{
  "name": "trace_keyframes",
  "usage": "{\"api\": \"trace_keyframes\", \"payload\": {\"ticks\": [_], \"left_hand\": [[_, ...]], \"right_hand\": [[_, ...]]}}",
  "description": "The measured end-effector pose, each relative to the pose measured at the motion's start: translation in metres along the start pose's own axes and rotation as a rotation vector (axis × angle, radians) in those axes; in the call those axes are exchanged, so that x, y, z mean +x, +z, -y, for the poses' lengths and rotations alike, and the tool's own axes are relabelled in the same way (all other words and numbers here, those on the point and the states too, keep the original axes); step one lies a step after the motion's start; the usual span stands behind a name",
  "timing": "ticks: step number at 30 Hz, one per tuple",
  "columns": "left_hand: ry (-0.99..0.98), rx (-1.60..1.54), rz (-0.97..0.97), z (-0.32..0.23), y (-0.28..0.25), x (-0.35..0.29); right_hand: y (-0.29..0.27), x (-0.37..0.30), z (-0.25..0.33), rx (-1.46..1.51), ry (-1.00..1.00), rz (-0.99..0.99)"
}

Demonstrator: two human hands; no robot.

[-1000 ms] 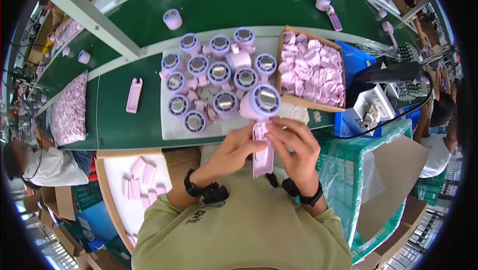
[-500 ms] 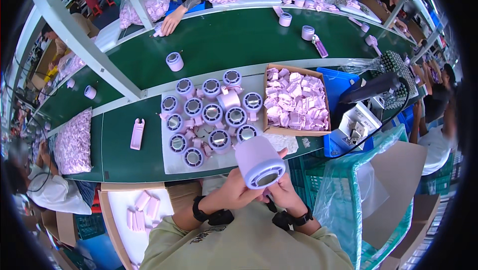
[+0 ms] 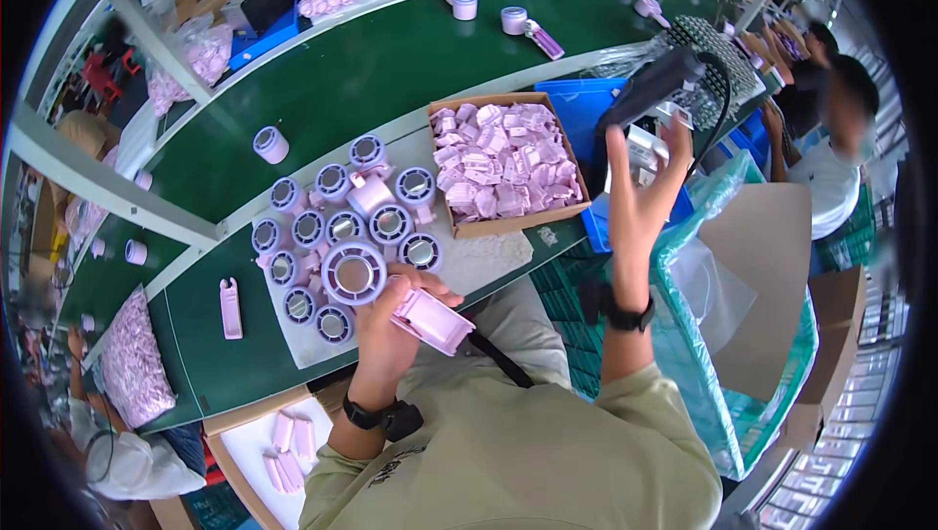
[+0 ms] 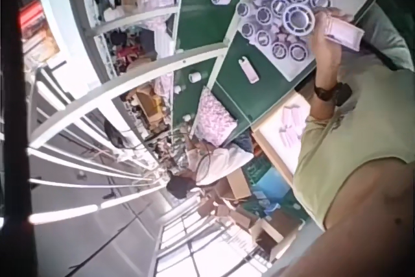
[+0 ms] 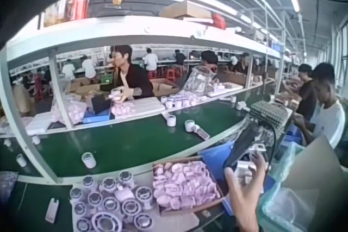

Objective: The person assembles handheld fans by fitting fan heads, handle casings, and internal components together by hand, fastening them using an electric screwdriver, and placing the assembled units onto a conveyor belt.

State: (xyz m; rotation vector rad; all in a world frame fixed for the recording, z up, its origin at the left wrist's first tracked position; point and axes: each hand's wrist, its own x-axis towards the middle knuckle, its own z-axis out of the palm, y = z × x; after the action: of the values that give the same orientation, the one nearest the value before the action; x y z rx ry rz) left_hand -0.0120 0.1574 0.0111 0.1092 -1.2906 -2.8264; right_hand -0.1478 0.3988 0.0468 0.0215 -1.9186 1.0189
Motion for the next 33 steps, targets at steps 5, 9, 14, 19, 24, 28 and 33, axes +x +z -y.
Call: {"api": "trace_keyframes", "payload": {"ticks": [5,9,14,19,24,28,33], "left_hand": [[-0.088,0.02,-0.025,0.004,-0.032,-0.009],[-0.051,0.21,-0.074,-0.012,-0.056,-0.029],[-0.075,0.304,-0.133,-0.034,-0.075,-0.039],[0.141,0.518,-0.211,-0.053,-0.049,-0.032],[0.116,0.664,-0.282,-0.06,-0.024,-0.004],[0.149,0.665,-0.171,-0.072,-0.002,0.014],[0.143,0.495,-0.084,-0.098,0.082,0.064]], "right_hand": [[0.018,0.059,-0.032,0.337,0.228,0.127],[0.021,0.065,-0.042,0.383,0.321,0.301],[-0.02,0.044,-0.02,0.683,0.22,-0.17],[-0.062,0.047,-0.029,0.904,0.229,-0.178],[-0.065,0.055,-0.047,0.668,0.276,-0.113],[-0.058,0.049,-0.047,0.682,0.275,-0.033],[-0.052,0.037,-0.061,0.469,0.275,-0.027]]}}
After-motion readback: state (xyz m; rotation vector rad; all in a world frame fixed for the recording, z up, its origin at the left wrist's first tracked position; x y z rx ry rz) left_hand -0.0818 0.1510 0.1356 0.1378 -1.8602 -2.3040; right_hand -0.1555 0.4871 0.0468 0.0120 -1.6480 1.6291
